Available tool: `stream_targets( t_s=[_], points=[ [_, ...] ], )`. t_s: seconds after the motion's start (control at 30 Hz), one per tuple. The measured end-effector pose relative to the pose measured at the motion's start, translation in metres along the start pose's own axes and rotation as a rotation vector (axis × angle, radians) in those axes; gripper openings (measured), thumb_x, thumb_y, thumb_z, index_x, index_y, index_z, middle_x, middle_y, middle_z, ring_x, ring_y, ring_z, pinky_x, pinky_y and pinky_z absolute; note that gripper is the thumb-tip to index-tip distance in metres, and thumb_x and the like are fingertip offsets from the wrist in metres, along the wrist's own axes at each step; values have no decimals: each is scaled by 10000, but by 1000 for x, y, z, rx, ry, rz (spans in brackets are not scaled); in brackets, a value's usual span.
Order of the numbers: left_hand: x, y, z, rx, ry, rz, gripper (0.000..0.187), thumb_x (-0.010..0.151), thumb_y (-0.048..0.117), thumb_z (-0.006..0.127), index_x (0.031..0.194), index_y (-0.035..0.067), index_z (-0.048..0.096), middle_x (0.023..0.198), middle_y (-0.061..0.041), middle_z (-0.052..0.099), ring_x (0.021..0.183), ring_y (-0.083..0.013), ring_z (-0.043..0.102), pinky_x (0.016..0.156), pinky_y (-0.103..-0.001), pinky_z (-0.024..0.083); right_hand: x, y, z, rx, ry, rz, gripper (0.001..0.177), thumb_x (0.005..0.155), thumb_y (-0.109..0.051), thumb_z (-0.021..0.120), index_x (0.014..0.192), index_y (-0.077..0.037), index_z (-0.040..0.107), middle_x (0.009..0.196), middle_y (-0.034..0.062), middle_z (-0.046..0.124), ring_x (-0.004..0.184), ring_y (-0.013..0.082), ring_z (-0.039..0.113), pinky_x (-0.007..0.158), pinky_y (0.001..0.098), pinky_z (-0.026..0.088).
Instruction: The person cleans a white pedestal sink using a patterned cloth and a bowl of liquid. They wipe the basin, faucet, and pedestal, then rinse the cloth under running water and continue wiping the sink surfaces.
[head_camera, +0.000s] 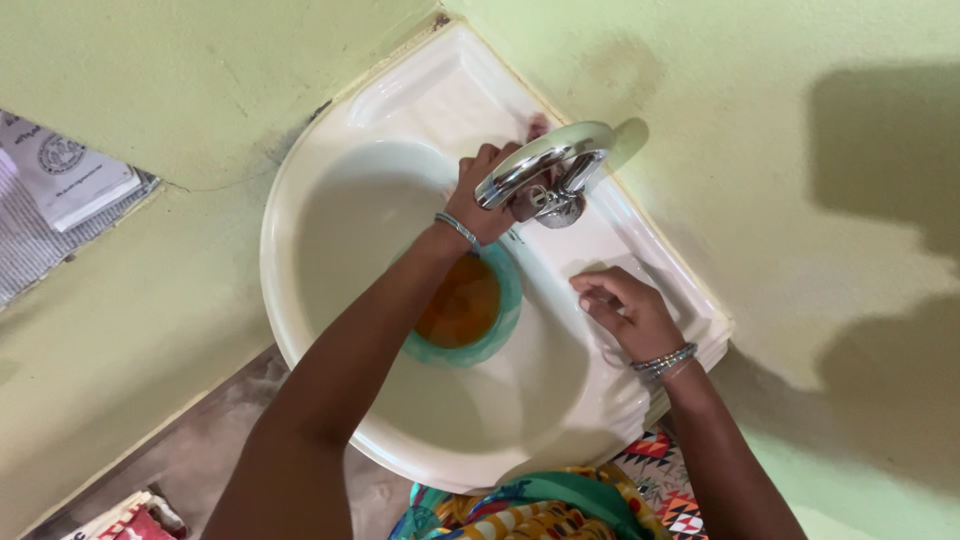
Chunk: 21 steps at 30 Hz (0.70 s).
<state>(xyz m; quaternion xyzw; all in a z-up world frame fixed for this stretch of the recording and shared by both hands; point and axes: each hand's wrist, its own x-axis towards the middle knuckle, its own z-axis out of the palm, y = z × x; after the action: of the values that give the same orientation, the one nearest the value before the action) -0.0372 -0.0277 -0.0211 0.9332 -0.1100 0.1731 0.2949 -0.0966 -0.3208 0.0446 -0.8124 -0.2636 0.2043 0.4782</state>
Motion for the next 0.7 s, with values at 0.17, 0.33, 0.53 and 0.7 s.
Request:
stream_targets(
  t_s=[0.17, 0.33, 0.53, 0.7],
  points=[
    [34, -57, 5, -700, 208, -211, 434, 1006, 145, 682, 1423, 105, 572, 1091, -148, 660, 882, -218, 677, 724, -385, 600, 11, -21, -4, -47, -1, -50, 277, 933, -105, 691, 1209, -86, 691, 1097, 54, 707, 951, 155, 715, 795, 290, 590],
    [102, -92, 11, -590, 512, -264, 597, 921, 32, 708, 1469, 86, 478, 1217, -134, 582, 943, -222, 625, 808, -362, 604, 3, -15, -8, -37, 39, -58, 284, 932, -74, 694, 1216, -69, 694, 1103, 63, 713, 1003, 156, 714, 817, 284, 583],
    [63, -50, 48, -443, 445, -76, 648, 832, -3, 720, 1442, 177, 592, 1234, -77, 613, 1126, -268, 628, 1033, -371, 538, -11, 7, -10, 47, 63, 15, 282, 932, -56, 685, 1214, -63, 690, 1140, 51, 720, 992, 147, 704, 831, 289, 575],
    [28, -23, 37, -610, 103, -67, 572, 863, 73, 800, 1387, 142, 580, 1305, -126, 570, 1140, -267, 572, 1028, -357, 494, -4, -1, -4, -37, 35, -21, 284, 944, -99, 688, 1227, -82, 686, 1122, 52, 719, 985, 152, 709, 823, 299, 576]
  ],
)
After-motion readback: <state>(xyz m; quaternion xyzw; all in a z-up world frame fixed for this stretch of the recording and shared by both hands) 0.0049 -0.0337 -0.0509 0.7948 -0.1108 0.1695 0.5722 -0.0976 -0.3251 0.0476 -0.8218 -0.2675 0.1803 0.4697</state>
